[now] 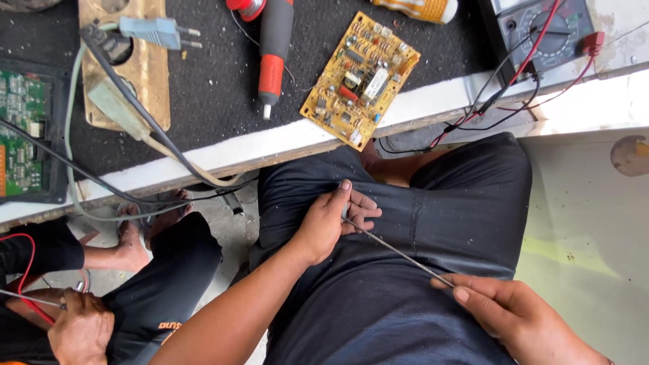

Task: The person uses a soldering iron and a desoldering pump to work on a green circuit board. They then pick up a small metal heatsink and a screwdriver, using the tool to manipulate the heatsink while holding it in their hands.

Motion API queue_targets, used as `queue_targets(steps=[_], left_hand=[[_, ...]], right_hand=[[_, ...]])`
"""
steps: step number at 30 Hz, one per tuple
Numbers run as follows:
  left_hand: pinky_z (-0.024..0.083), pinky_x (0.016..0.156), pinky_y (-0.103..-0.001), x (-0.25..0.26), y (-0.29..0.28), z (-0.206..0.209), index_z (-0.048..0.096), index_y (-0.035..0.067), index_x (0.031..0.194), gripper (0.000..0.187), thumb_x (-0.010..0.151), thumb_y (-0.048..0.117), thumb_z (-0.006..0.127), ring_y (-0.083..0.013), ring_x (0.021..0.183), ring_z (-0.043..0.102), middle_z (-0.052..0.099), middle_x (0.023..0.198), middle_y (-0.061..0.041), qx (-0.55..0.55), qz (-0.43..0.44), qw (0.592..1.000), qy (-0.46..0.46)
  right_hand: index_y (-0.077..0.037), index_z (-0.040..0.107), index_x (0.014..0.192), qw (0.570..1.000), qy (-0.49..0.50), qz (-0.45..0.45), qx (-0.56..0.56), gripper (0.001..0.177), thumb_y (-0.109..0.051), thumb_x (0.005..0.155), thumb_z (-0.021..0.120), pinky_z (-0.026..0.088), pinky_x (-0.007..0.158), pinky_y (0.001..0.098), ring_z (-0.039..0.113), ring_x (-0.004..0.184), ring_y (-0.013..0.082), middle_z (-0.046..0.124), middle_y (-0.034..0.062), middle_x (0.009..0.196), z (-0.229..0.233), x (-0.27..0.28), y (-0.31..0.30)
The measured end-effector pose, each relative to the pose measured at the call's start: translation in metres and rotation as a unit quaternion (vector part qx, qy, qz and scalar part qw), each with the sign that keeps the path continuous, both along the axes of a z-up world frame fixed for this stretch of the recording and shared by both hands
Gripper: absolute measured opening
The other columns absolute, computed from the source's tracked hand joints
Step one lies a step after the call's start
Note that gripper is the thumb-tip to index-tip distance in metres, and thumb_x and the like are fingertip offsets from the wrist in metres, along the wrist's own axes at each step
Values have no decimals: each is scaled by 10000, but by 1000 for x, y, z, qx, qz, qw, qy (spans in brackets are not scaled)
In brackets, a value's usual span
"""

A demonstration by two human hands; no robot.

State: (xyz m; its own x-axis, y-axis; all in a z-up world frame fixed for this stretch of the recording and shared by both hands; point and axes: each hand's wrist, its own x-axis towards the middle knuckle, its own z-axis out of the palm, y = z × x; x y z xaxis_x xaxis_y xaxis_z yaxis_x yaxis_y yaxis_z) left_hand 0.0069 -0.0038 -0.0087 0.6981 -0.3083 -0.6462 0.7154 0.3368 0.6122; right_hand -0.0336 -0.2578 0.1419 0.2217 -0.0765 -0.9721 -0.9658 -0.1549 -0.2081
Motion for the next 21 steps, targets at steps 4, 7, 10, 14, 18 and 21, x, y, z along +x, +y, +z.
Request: queue_targets(steps=[4,7,10,14,18,21], left_hand=[[612,755,-311,0,-2,5,718,-1,980,604,1067,467,347,-276,909,780,782,950,-240,27,-9,998,48],[625,763,-327,2,-2,5,712,-8,981,600,1079,455,343,-313,1001,788,757,882,-211,22,0,999,49],[636,758,-331,1,-3,6,706,-12,970,594,1093,439,340,-320,1064,795,728,801,-161,19,14,998,56],[628,747,-319,2,-2,1,702,-5,967,591,1091,446,341,-309,1042,797,738,812,-175,16,22,997,68],[638,766,-337,1,-2,2,698,-20,980,594,1092,449,350,-305,1021,794,738,809,-183,6,23,996,81],[616,741,-311,4,-2,-3,694,-2,984,598,1097,466,340,-307,1047,794,728,811,-163,-3,19,997,77]], right_hand=[[-234,931,1249,964,-29,246,-98,433,-249,895,681,455,1093,164,734,1213,-39,920,-170,1299,12,15,0],[-349,918,1219,935,-42,316,-152,410,-338,878,689,478,1060,143,742,1187,-93,911,-242,1267,16,23,3],[-390,912,1192,919,-64,350,-169,395,-370,871,684,511,1019,134,757,1134,-121,911,-284,1238,18,24,2],[-451,882,1176,888,-91,405,-198,367,-367,873,693,569,900,132,749,996,-150,917,-305,1151,17,29,3],[-467,870,1151,855,-180,451,-185,360,-393,837,711,609,712,171,629,731,-95,947,-273,1052,1,24,-19],[-457,718,1296,740,-365,541,-159,447,-403,855,673,585,533,342,788,547,235,855,-112,677,-12,17,-33]])
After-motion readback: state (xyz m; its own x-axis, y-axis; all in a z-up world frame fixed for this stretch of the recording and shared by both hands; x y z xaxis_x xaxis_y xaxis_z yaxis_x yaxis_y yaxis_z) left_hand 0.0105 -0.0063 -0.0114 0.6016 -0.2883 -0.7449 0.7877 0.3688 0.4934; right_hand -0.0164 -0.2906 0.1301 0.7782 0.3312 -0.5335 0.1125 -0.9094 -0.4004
